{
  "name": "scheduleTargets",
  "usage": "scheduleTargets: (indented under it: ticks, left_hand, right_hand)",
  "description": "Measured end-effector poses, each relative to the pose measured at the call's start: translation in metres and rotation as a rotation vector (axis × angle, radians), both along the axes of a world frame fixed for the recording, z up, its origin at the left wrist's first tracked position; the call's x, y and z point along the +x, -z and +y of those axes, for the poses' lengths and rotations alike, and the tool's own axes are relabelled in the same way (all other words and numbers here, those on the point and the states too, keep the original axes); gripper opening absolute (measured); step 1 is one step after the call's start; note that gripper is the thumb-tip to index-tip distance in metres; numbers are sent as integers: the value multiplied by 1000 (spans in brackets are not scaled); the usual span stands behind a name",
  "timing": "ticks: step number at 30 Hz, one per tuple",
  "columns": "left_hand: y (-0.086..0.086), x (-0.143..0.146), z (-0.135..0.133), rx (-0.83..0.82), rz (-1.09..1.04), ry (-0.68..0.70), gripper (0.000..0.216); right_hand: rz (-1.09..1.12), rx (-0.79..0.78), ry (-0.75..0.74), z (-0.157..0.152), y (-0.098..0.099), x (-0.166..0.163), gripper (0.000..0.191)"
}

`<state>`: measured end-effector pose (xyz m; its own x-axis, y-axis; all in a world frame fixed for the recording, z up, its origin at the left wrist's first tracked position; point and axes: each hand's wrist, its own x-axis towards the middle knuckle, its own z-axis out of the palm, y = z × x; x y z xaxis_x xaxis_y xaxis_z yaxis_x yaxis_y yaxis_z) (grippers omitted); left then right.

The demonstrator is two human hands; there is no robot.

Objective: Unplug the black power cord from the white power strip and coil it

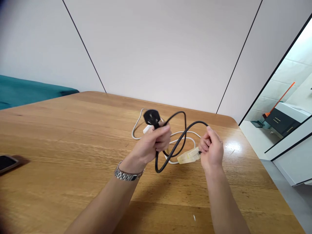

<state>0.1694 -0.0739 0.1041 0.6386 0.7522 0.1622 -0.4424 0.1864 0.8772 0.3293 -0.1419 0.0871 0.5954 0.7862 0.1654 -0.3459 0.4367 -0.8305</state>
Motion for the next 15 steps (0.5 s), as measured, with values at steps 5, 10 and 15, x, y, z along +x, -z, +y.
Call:
scheduleTargets:
  ticks: [5, 10, 15]
  left_hand:
    - [-16, -39, 14, -58, -121, -129, 53]
    - [-18, -74, 23, 78, -139, -101, 68]
    - [-8, -65, 14, 342, 20, 185, 68]
  right_hand:
    - [67, -103, -231, -5, -7, 35, 33]
    - [119, -180, -348, -7, -10, 51, 30]
    - [288, -219, -233, 1, -7, 52, 18]
